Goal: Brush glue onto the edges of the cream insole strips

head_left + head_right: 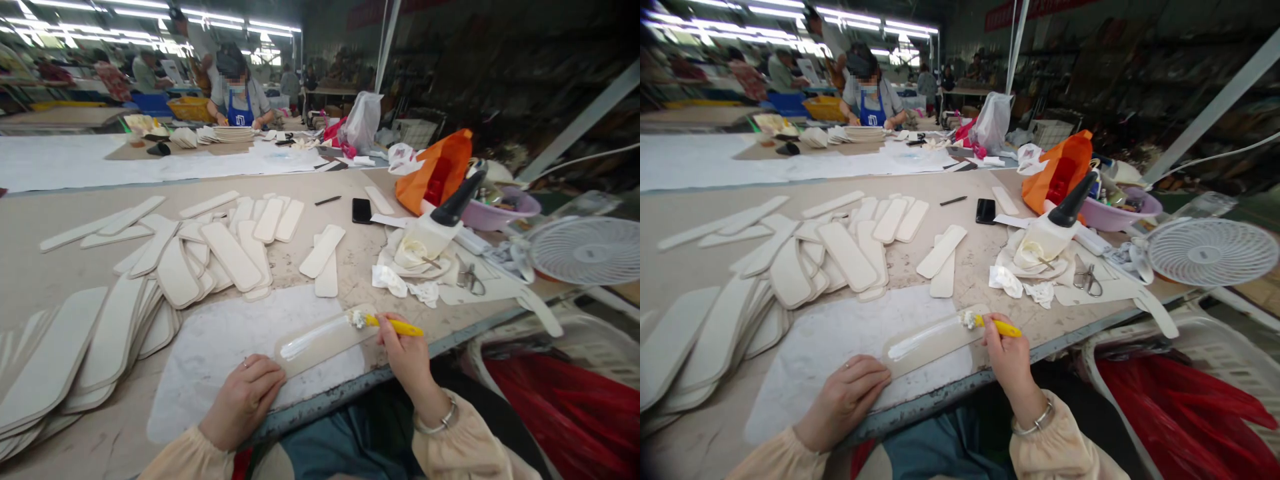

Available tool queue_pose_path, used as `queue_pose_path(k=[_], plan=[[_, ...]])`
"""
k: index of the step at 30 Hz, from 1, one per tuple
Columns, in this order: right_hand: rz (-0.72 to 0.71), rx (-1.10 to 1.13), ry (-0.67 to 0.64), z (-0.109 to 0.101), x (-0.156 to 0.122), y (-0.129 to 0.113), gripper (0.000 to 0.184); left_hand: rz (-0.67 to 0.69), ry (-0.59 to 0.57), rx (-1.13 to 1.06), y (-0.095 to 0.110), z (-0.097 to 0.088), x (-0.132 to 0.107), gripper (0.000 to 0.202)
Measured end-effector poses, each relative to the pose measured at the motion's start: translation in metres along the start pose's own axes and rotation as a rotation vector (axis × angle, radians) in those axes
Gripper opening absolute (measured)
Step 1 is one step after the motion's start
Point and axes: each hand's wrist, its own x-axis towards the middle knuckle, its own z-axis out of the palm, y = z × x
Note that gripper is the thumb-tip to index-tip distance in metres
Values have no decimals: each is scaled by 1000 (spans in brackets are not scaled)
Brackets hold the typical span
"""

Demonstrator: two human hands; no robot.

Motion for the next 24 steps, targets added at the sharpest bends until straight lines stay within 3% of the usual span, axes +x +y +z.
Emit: queue_pose_path(k=[3,6,8,12,15,18,21,24], plan=[[-59,-90,108,-14,5,8,36,17,15,17,-2,0,0,19],[-95,-76,115,-12,-4,2,33,6,7,20,-1,-1,-1,20],[-60,47,46,-2,-16,-10,31,-6,-3,11,0,-1,-1,20],[45,352,-215,34,-41,-38,30,-30,-6,-4,3,-1,0,18],[78,438,-357,62,-53,-51,28,-54,-28,-3,3,0,-1,18],[93,435,-421,77,-57,-54,27,-57,-45,-3,1,1,-3,17],[56,354,-371,71,-53,-48,27,-49,-42,-8,1,0,-3,17],[8,215,-218,45,-39,-36,28,-50,-37,-22,2,-1,-1,17]])
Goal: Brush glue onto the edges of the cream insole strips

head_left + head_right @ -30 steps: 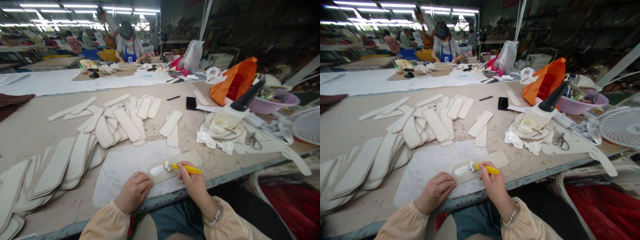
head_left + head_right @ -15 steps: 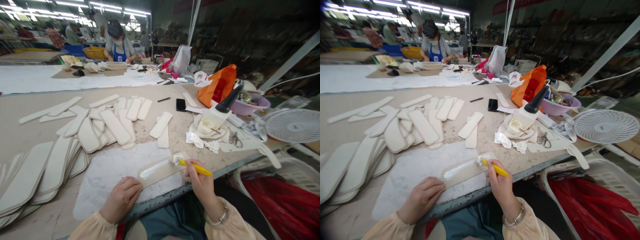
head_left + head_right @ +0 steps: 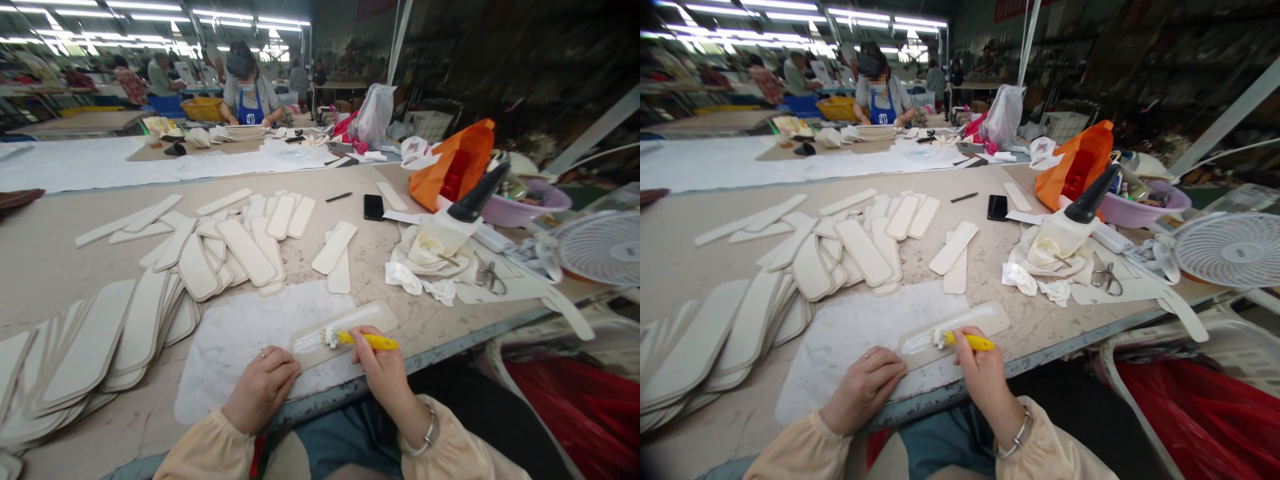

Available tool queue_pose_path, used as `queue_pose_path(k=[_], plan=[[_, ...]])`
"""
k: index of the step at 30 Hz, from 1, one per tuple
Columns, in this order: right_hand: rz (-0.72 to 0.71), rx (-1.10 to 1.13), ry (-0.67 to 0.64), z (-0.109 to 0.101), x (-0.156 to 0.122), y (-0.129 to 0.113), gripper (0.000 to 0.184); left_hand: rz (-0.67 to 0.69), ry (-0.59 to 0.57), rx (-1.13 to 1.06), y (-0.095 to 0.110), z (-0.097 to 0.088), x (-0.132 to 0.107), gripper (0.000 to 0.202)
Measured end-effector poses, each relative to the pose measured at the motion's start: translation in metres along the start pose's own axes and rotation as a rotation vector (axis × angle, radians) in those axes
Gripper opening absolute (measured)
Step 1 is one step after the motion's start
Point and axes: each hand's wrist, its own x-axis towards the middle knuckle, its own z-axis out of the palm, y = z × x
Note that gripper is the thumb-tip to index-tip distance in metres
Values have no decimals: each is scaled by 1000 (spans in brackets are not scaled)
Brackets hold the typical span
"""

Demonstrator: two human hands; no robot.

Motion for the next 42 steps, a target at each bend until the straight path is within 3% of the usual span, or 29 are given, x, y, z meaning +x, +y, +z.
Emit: queue_pose_path(k=[3,5,7,10,12,14,16,22,26,30,34,38,42], plan=[[8,-97,152,-32,7,7,30,4,5,-17,1,0,2,17],[18,-85,194,-41,6,8,30,12,11,-26,0,1,2,17],[17,-6,149,-33,-1,5,29,20,21,-32,-1,2,1,17],[7,127,-34,-2,-13,-2,27,30,27,-33,-2,2,0,17],[-13,136,-129,15,-18,-5,26,33,24,-24,-1,1,1,17],[-21,92,-145,17,-17,-4,26,41,28,-15,1,0,2,16],[-18,19,-93,4,-11,0,27,53,34,-12,2,-1,3,16],[-32,-290,204,-68,15,14,35,64,30,-11,-1,0,3,16],[-170,-448,329,-85,16,21,28,74,22,-7,-3,0,1,16],[-424,-678,265,-71,6,23,20,92,31,3,-2,0,2,16],[-536,-832,21,-38,-14,5,17,93,49,7,-3,1,2,15],[-533,-528,-210,-11,-31,-18,16,87,50,12,-4,1,0,15],[-215,-53,-93,-7,-26,-20,18,51,62,11,0,0,-1,16]])
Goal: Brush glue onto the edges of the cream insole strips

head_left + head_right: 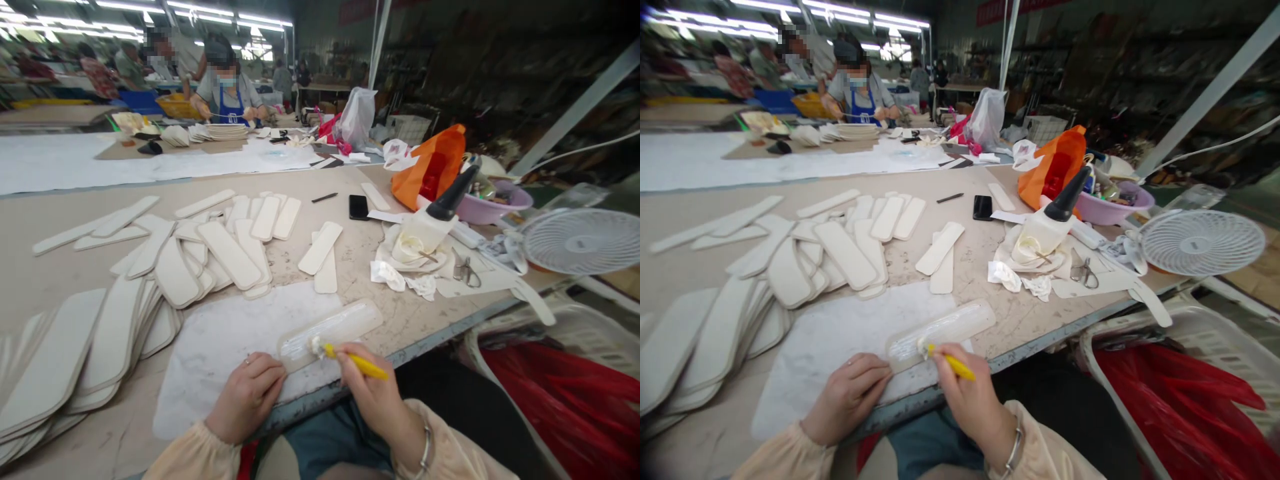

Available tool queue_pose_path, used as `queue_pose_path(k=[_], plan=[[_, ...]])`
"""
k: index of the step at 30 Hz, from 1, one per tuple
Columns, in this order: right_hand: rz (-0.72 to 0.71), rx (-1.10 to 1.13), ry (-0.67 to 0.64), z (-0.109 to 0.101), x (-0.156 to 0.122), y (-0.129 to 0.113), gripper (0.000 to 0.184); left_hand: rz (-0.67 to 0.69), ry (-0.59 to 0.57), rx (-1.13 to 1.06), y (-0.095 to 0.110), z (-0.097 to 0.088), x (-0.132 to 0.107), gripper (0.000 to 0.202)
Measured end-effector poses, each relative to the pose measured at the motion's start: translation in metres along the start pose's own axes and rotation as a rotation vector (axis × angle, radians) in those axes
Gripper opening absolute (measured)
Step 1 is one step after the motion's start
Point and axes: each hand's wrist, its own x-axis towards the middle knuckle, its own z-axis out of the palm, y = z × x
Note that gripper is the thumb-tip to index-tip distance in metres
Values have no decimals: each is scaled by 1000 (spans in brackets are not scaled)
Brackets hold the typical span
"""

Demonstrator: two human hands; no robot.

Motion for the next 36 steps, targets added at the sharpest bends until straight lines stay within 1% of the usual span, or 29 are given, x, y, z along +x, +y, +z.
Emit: queue_pose_path(k=[1,3,4,6,8,10,12,14,15,17,19,22,24,27,30,32,36], plan=[[88,75,49,0,2,3,20,-12,-2,-8,1,0,0,15],[216,186,84,4,7,8,23,-31,-11,-24,2,1,0,16],[254,224,73,8,8,10,24,-39,-17,-28,2,1,0,16],[285,263,11,17,8,11,26,-49,-28,-31,1,2,0,17],[285,251,-59,24,8,11,27,-51,-32,-33,1,2,-1,17],[270,198,-85,23,8,11,28,-49,-22,-35,1,1,0,17],[259,121,-34,14,10,14,29,-46,-17,-34,2,0,1,17],[249,60,59,1,12,16,29,-47,-20,-33,2,-1,2,17],[244,51,98,-5,13,16,29,-49,-23,-32,3,-1,2,16],[230,85,123,-9,14,16,29,-50,-29,-31,3,-1,3,16],[210,160,88,-2,13,14,26,-49,-35,-33,3,-1,2,17],[187,241,-15,19,12,13,23,-54,-51,-37,2,0,1,17],[188,265,-59,32,13,14,23,-58,-60,-35,2,1,1,16],[202,264,-44,38,17,20,24,-55,-63,-30,2,0,2,16],[214,192,35,27,19,28,26,-38,-46,-32,4,-1,3,16],[209,114,113,11,19,34,26,-32,-32,-33,4,-2,4,16],[216,-33,267,-27,21,42,28,-42,-33,-34,4,-2,4,16]])
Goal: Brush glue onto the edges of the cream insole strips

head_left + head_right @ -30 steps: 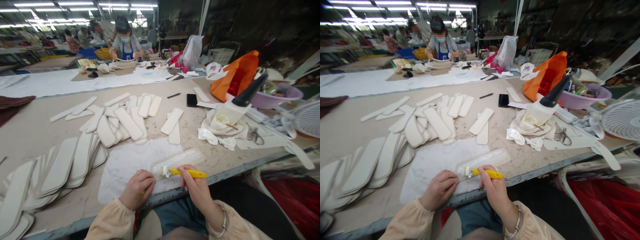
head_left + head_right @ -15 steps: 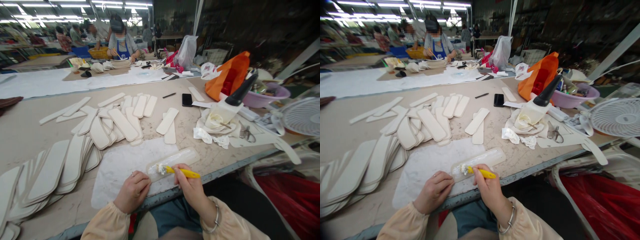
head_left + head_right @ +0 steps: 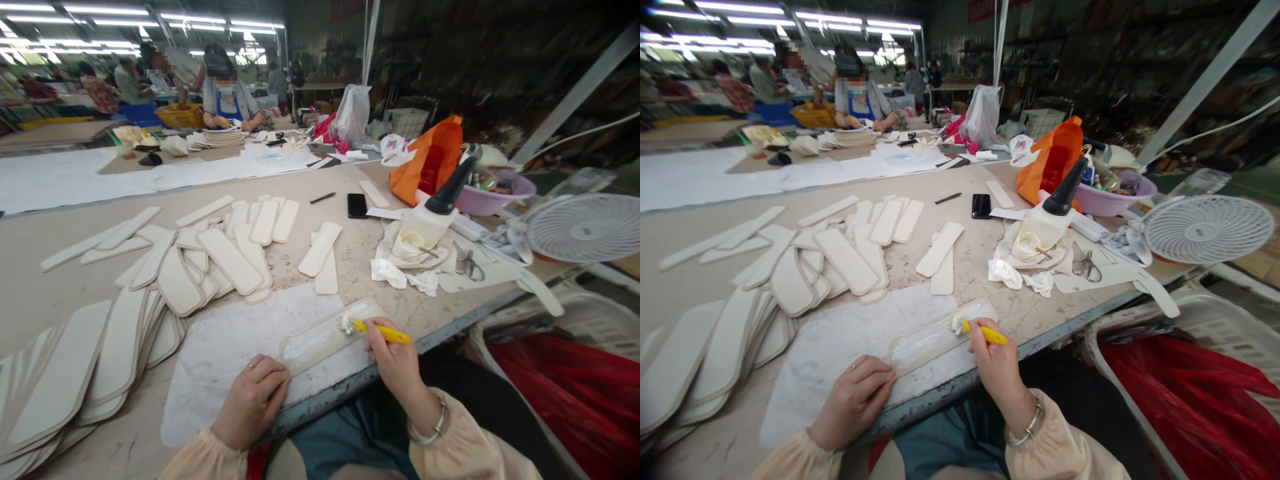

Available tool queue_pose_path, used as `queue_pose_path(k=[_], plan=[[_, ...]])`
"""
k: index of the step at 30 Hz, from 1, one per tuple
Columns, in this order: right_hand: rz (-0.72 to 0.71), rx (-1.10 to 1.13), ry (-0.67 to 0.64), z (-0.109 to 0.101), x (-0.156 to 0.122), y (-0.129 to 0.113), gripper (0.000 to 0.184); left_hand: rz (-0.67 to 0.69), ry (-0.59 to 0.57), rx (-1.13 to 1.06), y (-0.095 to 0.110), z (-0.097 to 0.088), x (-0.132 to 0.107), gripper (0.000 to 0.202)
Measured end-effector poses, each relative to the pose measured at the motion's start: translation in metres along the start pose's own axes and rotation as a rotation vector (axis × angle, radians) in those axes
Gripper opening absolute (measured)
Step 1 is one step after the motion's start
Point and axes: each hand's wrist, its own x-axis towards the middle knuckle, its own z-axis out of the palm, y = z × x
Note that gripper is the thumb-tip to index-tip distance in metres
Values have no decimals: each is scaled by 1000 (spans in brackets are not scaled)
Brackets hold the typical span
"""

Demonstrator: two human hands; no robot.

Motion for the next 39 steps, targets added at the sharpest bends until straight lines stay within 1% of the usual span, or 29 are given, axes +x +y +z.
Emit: queue_pose_path(k=[3,5,6,8,10,11,12,14,18,20,22,24,26,29,30,32,33,34,35,36,37,39], plan=[[24,0,69,-16,4,-1,29,13,5,10,0,0,0,17],[51,100,49,-15,0,-4,30,30,11,14,0,0,1,17],[67,161,15,-11,-4,-7,30,36,12,13,0,0,1,16],[101,247,-106,1,-14,-11,30,39,6,10,0,1,2,15],[116,251,-227,12,-22,-13,30,41,-2,6,-1,1,1,15],[112,229,-258,15,-23,-13,30,42,-4,5,-2,2,1,15],[102,194,-262,15,-22,-13,30,42,-3,3,-3,2,0,16],[70,103,-188,6,-13,-10,31,43,-2,-6,-5,3,-2,17],[-5,-106,49,-34,14,1,37,44,-8,-15,-7,4,-2,17],[-51,-194,136,-49,21,6,34,52,-7,-9,-6,4,-1,17],[-133,-258,185,-55,21,10,28,67,-5,1,-5,3,1,17],[-270,-351,188,-54,16,11,23,81,3,14,-3,1,3,16],[-400,-507,138,-46,7,9,20,96,8,23,-1,0,5,16],[-513,-697,-36,-29,-10,-4,19,111,19,35,-2,0,6,16],[-549,-711,-112,-23,-16,-10,19,115,19,40,-2,-1,6,15],[-628,-662,-261,-12,-25,-22,19,125,22,50,-3,-1,7,15],[-652,-603,-311,-9,-29,-26,18,133,26,54,-3,-1,7,14],[-659,-528,-332,-7,-30,-29,17,141,27,58,-3,-1,8,14],[-650,-450,-319,-7,-29,-29,16,148,33,62,-3,-1,9,14],[-627,-389,-279,-8,-26,-27,16,155,35,66,-3,-1,9,14],[-600,-359,-213,-11,-21,-24,16,159,37,68,-3,-1,9,14],[-544,-415,-64,-16,-10,-13,18,161,34,72,-4,0,9,13]])
